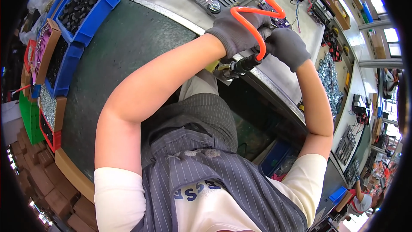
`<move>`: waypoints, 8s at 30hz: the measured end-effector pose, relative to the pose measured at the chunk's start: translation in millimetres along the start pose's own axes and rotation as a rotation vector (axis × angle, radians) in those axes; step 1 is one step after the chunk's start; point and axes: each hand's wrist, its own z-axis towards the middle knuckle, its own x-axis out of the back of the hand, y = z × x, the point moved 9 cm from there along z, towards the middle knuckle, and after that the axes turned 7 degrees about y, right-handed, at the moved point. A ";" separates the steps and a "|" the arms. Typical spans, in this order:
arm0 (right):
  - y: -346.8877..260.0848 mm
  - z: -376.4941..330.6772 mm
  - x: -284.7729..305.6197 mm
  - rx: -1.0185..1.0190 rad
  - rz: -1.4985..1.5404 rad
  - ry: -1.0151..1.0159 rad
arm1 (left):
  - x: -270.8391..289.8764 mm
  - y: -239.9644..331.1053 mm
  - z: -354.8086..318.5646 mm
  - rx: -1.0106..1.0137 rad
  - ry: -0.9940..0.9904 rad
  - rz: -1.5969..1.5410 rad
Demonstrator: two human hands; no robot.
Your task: Assemble metal enclosures by attaching components and fastening screws with a power screwdriver.
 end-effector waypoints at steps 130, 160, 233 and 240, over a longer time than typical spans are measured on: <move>206.4 -692.8 -5.7 -1.827 -0.130 0.036 | 11.2 -117.1 -76.5 0.291 -0.178 1.091; 61.0 -487.4 62.1 -0.107 1.079 1.407 | 62.9 -85.1 -108.4 0.086 0.231 0.320; -456.8 283.1 16.1 0.390 0.116 0.178 | 152.9 -70.3 -389.5 0.451 -0.063 0.236; -489.9 257.1 25.5 0.571 0.101 0.131 | 163.5 -67.3 -393.0 0.504 -0.019 0.155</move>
